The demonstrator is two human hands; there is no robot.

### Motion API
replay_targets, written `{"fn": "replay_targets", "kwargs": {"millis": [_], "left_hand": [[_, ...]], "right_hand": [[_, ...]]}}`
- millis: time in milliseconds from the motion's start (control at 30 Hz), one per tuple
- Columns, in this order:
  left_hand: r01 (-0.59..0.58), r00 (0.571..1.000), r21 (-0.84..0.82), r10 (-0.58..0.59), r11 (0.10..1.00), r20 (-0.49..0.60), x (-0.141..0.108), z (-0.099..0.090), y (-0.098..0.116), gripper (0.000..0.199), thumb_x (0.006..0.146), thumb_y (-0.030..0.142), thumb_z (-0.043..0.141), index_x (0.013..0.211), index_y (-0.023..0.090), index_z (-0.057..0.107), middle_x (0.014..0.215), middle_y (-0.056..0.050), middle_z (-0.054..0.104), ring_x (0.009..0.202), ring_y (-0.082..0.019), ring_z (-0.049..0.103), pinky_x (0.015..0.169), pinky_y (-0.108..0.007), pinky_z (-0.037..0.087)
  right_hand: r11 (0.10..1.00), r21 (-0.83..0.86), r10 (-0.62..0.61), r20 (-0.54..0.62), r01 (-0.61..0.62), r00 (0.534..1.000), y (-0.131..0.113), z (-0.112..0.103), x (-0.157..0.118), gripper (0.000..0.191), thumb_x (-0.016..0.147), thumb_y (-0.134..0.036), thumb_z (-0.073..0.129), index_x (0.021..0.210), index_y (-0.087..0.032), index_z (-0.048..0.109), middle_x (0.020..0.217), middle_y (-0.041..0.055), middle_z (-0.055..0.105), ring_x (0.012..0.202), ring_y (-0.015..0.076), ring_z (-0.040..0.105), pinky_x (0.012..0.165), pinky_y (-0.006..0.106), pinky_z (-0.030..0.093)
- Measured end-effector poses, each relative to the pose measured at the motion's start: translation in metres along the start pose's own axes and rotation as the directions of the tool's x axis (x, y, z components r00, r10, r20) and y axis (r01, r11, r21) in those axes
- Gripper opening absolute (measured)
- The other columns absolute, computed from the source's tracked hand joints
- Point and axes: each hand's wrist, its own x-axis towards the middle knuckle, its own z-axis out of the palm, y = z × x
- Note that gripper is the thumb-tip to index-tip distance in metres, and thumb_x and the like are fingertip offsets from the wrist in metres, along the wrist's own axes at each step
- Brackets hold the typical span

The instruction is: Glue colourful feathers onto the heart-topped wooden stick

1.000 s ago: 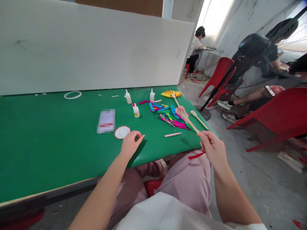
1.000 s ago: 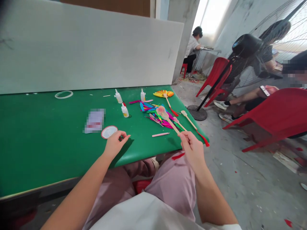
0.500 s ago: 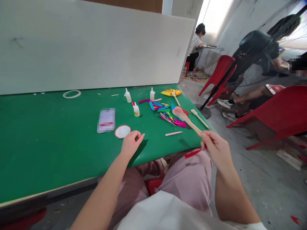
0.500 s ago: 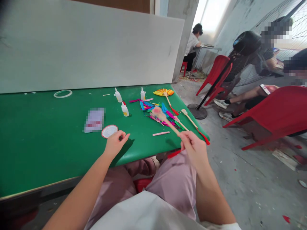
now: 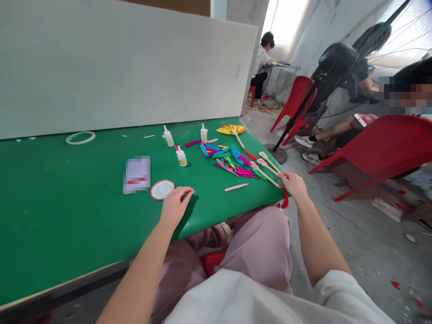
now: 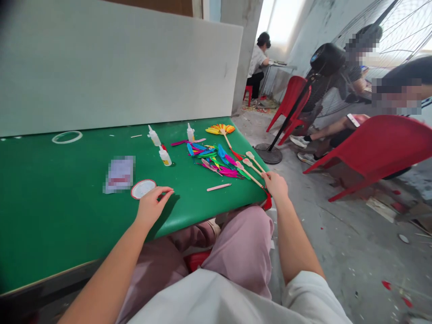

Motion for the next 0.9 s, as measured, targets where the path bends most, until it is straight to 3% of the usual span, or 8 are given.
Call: {"fn": "replay_targets", "kwargs": {"millis": [100, 200, 367, 600, 800, 900], "left_hand": [[-0.078, 0.997, 0.026, 0.079, 0.997, -0.023, 0.0, 0.001, -0.003, 0.025, 0.087, 0.032, 0.045, 0.09, 0.018, 0.066, 0.089, -0.004, 0.067, 0.082, -0.016, 0.061, 0.077, -0.028, 0.048], [-0.106, 0.994, 0.052, 0.108, 0.993, -0.027, 0.0, 0.003, -0.006, 0.026, 0.088, 0.03, 0.044, 0.095, 0.02, 0.067, 0.09, -0.004, 0.067, 0.081, -0.016, 0.061, 0.077, -0.028, 0.049], [-0.104, 0.993, 0.049, 0.106, 0.993, -0.043, 0.0, 0.002, -0.005, 0.027, 0.088, 0.03, 0.044, 0.094, 0.019, 0.067, 0.089, -0.004, 0.068, 0.081, -0.015, 0.062, 0.076, -0.026, 0.049], [0.041, 0.999, 0.066, -0.041, 0.997, -0.013, -0.002, 0.0, -0.005, 0.028, 0.085, 0.039, 0.047, 0.086, 0.022, 0.068, 0.087, -0.001, 0.071, 0.08, -0.017, 0.065, 0.075, -0.027, 0.05], [0.069, 0.997, 0.049, -0.068, 0.996, -0.024, -0.001, -0.001, 0.0, 0.024, 0.082, 0.042, 0.051, 0.078, 0.022, 0.066, 0.081, -0.001, 0.07, 0.071, -0.016, 0.063, 0.068, -0.026, 0.048], [0.063, 0.998, 0.056, -0.061, 0.996, -0.025, -0.001, -0.001, 0.001, 0.024, 0.08, 0.043, 0.054, 0.074, 0.021, 0.062, 0.076, 0.0, 0.067, 0.062, -0.014, 0.058, 0.063, -0.025, 0.046]], "right_hand": [[0.998, -0.067, -0.001, -0.052, -0.003, 0.999, -0.007, 0.003, -0.001, 0.037, 0.082, -0.046, 0.04, 0.09, -0.022, 0.067, 0.083, 0.0081, 0.066, 0.072, 0.0197, 0.057, 0.057, 0.027, 0.033], [0.991, -0.113, -0.078, -0.081, 0.069, 0.994, -0.016, 0.005, -0.006, 0.033, 0.083, -0.043, 0.042, 0.092, -0.023, 0.066, 0.095, 0.0072, 0.064, 0.083, 0.0199, 0.057, 0.062, 0.027, 0.035], [0.963, -0.152, -0.226, -0.004, 0.223, 0.974, -0.027, 0.009, -0.016, 0.026, 0.083, -0.041, 0.048, 0.088, -0.026, 0.068, 0.096, 0.0028, 0.064, 0.082, 0.0173, 0.058, 0.062, 0.026, 0.036], [0.971, -0.144, -0.197, -0.03, 0.19, 0.98, -0.028, 0.013, -0.016, 0.02, 0.08, -0.036, 0.052, 0.077, -0.022, 0.066, 0.088, 0.0029, 0.066, 0.075, 0.0166, 0.059, 0.058, 0.025, 0.034], [0.987, -0.114, -0.129, -0.158, 0.111, 0.979, -0.028, 0.013, -0.027, 0.024, 0.083, -0.037, 0.046, 0.087, -0.022, 0.063, 0.082, 0.0035, 0.068, 0.072, 0.0172, 0.06, 0.06, 0.026, 0.035], [0.983, -0.035, -0.185, -0.295, 0.183, 0.937, -0.032, 0.011, -0.04, 0.027, 0.084, -0.038, 0.044, 0.09, -0.02, 0.063, 0.083, 0.0042, 0.069, 0.073, 0.0169, 0.061, 0.063, 0.025, 0.037]]}}
